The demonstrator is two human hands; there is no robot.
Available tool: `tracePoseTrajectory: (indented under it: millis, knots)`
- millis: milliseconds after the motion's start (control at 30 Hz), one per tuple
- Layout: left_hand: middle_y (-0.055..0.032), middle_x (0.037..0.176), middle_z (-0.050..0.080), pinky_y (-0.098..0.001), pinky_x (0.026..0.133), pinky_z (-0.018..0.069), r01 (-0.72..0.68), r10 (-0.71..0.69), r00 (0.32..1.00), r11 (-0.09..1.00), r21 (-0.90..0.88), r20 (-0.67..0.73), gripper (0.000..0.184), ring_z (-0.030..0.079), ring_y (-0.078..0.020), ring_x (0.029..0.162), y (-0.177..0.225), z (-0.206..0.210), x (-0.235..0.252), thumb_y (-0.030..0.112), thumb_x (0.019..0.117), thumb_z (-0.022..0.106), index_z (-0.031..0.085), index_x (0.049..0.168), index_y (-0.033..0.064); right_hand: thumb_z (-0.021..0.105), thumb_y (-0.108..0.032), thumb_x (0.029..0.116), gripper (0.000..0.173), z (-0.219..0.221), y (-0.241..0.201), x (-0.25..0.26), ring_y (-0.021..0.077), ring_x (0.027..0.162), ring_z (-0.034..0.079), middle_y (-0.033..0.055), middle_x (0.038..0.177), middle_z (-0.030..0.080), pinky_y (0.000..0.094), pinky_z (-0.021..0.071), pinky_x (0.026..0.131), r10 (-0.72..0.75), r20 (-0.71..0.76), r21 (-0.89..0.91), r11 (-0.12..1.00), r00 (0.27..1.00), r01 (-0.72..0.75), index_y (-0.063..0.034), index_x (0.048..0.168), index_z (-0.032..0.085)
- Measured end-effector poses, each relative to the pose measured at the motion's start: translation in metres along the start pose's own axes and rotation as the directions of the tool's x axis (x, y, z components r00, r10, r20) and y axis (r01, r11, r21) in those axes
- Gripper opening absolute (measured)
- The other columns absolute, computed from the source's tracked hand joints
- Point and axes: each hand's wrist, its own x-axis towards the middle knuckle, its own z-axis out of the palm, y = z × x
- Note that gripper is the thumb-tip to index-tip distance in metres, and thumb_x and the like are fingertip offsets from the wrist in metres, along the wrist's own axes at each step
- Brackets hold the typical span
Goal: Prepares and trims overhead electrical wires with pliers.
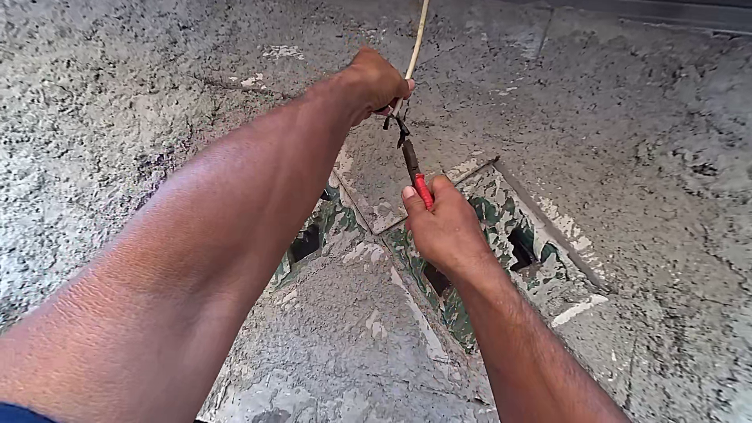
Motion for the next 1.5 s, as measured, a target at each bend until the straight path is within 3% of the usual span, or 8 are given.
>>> tracePoseTrajectory:
  millis: [367, 867, 1000, 1100, 1200, 1267, 1400, 1500]
  knots:
    - [0.0038, 0.078, 0.070, -0.0207, 0.050, 0.0421, -0.026, 0.026, 1.000, 1.000, 0.007, 0.002, 0.017, 0.057, -0.0052, 0.058, -0.006, 0.002, 0.005, 0.030, 0.0967, 0.072, 0.074, 0.104, 0.0143, 0.049, -0.047, 0.1068, 0.034, 0.009, -0.010, 0.015, 0.0248, 0.072, 0.062, 0.0067, 0.077, 0.059, 0.0477, 0.0500, 0.063, 0.020, -0.047, -0.090, 0.996, 0.999, -0.025, -0.0134, 0.103, 0.055]
    - [0.0044, 0.073, 0.067, -0.0198, 0.046, 0.0402, 0.025, -0.025, 0.999, 1.000, 0.010, 0.022, 0.016, 0.055, -0.0058, 0.054, 0.009, -0.001, -0.002, 0.031, 0.1010, 0.065, 0.073, 0.099, 0.0167, 0.050, -0.043, 0.1071, 0.030, -0.001, 0.007, -0.005, 0.0205, 0.057, 0.056, 0.0019, 0.065, 0.050, 0.0421, 0.0452, 0.052, -0.187, -0.188, -0.249, 0.959, 0.964, 0.138, -0.0138, 0.099, 0.049]
    - [0.0039, 0.076, 0.067, -0.0205, 0.047, 0.0408, 0.063, -0.063, 0.997, 0.998, 0.013, -0.044, 0.013, 0.054, -0.0059, 0.054, 0.006, 0.000, 0.002, 0.027, 0.1005, 0.065, 0.072, 0.102, 0.0164, 0.049, -0.041, 0.1081, 0.030, -0.002, 0.020, -0.036, 0.0229, 0.051, 0.056, 0.0043, 0.062, 0.051, 0.0424, 0.0450, 0.044, -0.281, -0.196, -0.311, 0.926, 0.939, 0.212, -0.0112, 0.103, 0.050]
    - [0.0056, 0.080, 0.070, -0.0209, 0.047, 0.0404, 0.105, -0.101, 0.990, 0.994, 0.035, -0.100, 0.016, 0.055, -0.0050, 0.055, -0.019, -0.025, 0.010, 0.031, 0.0992, 0.066, 0.072, 0.107, 0.0186, 0.050, -0.040, 0.1064, 0.029, 0.005, 0.052, -0.073, 0.0217, 0.052, 0.054, 0.0021, 0.064, 0.049, 0.0425, 0.0447, 0.044, -0.318, -0.169, -0.357, 0.902, 0.933, 0.243, -0.0121, 0.100, 0.050]
    - [0.0058, 0.084, 0.071, -0.0203, 0.048, 0.0410, 0.094, -0.091, 0.993, 0.995, 0.026, -0.080, 0.020, 0.056, -0.0052, 0.057, -0.040, -0.044, 0.011, 0.036, 0.0998, 0.066, 0.073, 0.109, 0.0196, 0.051, -0.041, 0.1054, 0.028, 0.007, 0.075, -0.091, 0.0150, 0.052, 0.051, -0.0029, 0.061, 0.046, 0.0375, 0.0435, 0.047, -0.233, -0.163, -0.269, 0.945, 0.959, 0.185, -0.0152, 0.095, 0.050]
    - [0.0054, 0.086, 0.073, -0.0199, 0.051, 0.0437, 0.068, -0.068, 0.997, 0.998, 0.003, -0.041, 0.021, 0.060, -0.0055, 0.061, -0.036, -0.046, 0.012, 0.037, 0.0995, 0.067, 0.074, 0.109, 0.0197, 0.050, -0.044, 0.1062, 0.029, 0.002, 0.072, -0.088, 0.0119, 0.052, 0.058, -0.0043, 0.061, 0.053, 0.0352, 0.0499, 0.048, -0.154, -0.129, -0.156, 0.979, 0.980, 0.133, -0.0167, 0.097, 0.051]
    - [0.0055, 0.082, 0.071, -0.0192, 0.052, 0.0432, 0.037, -0.037, 0.998, 0.999, 0.015, 0.047, 0.020, 0.058, -0.0050, 0.060, -0.015, -0.024, 0.010, 0.036, 0.1011, 0.064, 0.075, 0.107, 0.0197, 0.047, -0.047, 0.1079, 0.033, -0.007, 0.039, -0.061, 0.0172, 0.060, 0.067, 0.0022, 0.074, 0.067, 0.0384, 0.0571, 0.053, 0.000, 0.040, 0.143, 0.990, 0.999, -0.006, -0.0147, 0.106, 0.054]
    - [0.0057, 0.080, 0.071, -0.0187, 0.050, 0.0429, 0.029, -0.030, 0.997, 1.000, 0.010, 0.070, 0.020, 0.058, -0.0049, 0.058, -0.005, -0.007, 0.008, 0.036, 0.1024, 0.062, 0.074, 0.107, 0.0199, 0.044, -0.044, 0.1097, 0.036, -0.009, 0.022, -0.035, 0.0242, 0.071, 0.073, 0.0096, 0.083, 0.072, 0.0424, 0.0627, 0.064, 0.054, 0.191, 0.433, 0.892, 0.980, -0.133, -0.0094, 0.114, 0.054]
